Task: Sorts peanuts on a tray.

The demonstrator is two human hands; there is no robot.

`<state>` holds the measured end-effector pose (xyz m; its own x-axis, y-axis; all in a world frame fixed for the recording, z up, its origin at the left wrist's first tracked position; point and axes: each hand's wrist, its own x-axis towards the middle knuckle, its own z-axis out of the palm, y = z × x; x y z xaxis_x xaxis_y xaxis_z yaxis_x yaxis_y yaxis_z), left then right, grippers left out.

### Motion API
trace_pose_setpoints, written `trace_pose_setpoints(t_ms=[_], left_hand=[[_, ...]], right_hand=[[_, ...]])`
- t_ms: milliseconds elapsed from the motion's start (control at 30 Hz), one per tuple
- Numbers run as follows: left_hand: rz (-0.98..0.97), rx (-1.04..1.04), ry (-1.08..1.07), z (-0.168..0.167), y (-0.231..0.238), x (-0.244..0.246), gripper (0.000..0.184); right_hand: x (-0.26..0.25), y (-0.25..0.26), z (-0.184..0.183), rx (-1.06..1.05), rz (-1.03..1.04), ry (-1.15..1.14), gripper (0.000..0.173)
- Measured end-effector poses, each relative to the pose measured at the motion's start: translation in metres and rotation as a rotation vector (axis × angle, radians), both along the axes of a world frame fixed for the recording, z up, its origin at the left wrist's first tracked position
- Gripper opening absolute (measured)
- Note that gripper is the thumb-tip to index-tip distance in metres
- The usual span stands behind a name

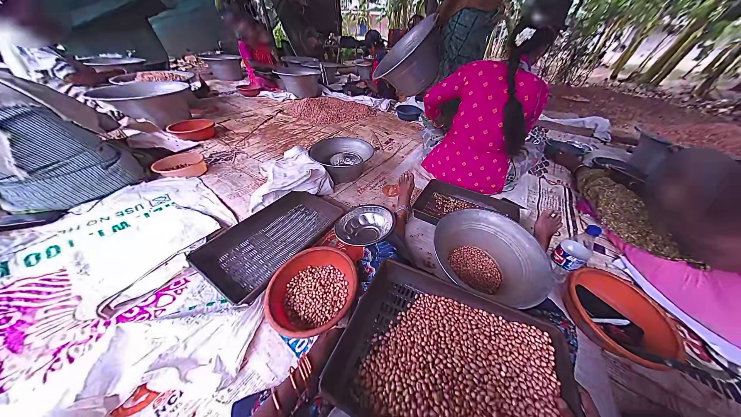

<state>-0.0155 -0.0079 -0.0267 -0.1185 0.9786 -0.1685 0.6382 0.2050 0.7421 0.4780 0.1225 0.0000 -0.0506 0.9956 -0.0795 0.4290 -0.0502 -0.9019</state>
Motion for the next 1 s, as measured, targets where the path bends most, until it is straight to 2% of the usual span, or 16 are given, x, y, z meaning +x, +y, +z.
trace_pose_setpoints(t_ms=[67, 100, 167, 200, 267, 333, 400, 467, 533, 633, 700, 767, 867, 933, 1000], left_hand=[[0.032, -0.207, -0.033, 0.036, 0.003, 0.009, 0.032], [-0.062, -0.288, 0.003, 0.041, 0.007, 0.001, 0.034], [-0.179, -0.305, 0.066, 0.022, 0.014, -0.025, 0.033], [-0.134, -0.308, 0.059, 0.017, 0.015, -0.035, 0.032], [-0.006, -0.32, 0.086, 0.04, 0.018, -0.039, 0.031], [0.07, -0.227, 0.228, 0.073, 0.023, -0.03, 0.031], [0.073, -0.058, 0.34, 0.097, 0.031, -0.014, 0.032], [0.001, 0.06, 0.355, 0.116, 0.043, 0.009, 0.033], [-0.151, 0.076, 0.301, 0.129, 0.056, 0.043, 0.033], [-0.531, -0.011, 0.251, 0.131, 0.072, 0.098, 0.039], [-0.768, -0.02, 0.258, 0.122, 0.079, 0.129, 0.045], [-0.892, 0.011, 0.289, 0.11, 0.087, 0.149, 0.049], [-0.844, -0.014, 0.383, 0.089, 0.101, 0.145, 0.054], [-0.734, -0.04, 0.422, 0.079, 0.108, 0.122, 0.054], [-0.656, -0.153, 0.494, 0.082, 0.103, 0.095, 0.049]], right_hand=[[-0.009, -0.007, 0.018, -0.036, -0.011, -0.038, 0.06], [-0.009, -0.008, 0.019, -0.046, -0.016, -0.049, 0.062], [-0.008, -0.006, 0.015, -0.032, -0.019, -0.065, 0.064], [-0.006, -0.004, 0.013, -0.034, -0.011, -0.085, 0.066], [-0.005, 0.001, 0.017, -0.062, 0.022, -0.221, 0.071], [-0.011, 0.009, 0.037, -0.101, 0.075, -0.482, 0.081], [-0.025, 0.016, 0.057, 0.011, 0.129, -0.694, 0.086], [-0.042, 0.026, 0.074, 0.187, 0.231, -0.738, 0.077], [-0.064, 0.036, 0.097, 0.155, 0.444, -0.743, 0.065], [-0.105, 0.055, 0.118, -0.04, 0.744, -0.817, 0.059], [-0.132, 0.072, 0.113, -0.044, 0.837, -0.861, 0.054], [-0.157, 0.087, 0.1, -0.007, 0.851, -0.918, 0.048], [-0.197, 0.086, 0.083, 0.035, 0.82, -1.049, 0.045], [-0.221, 0.064, 0.072, 0.048, 0.841, -1.081, 0.062], [-0.237, 0.033, 0.063, 0.02, 0.928, -1.044, 0.079]])
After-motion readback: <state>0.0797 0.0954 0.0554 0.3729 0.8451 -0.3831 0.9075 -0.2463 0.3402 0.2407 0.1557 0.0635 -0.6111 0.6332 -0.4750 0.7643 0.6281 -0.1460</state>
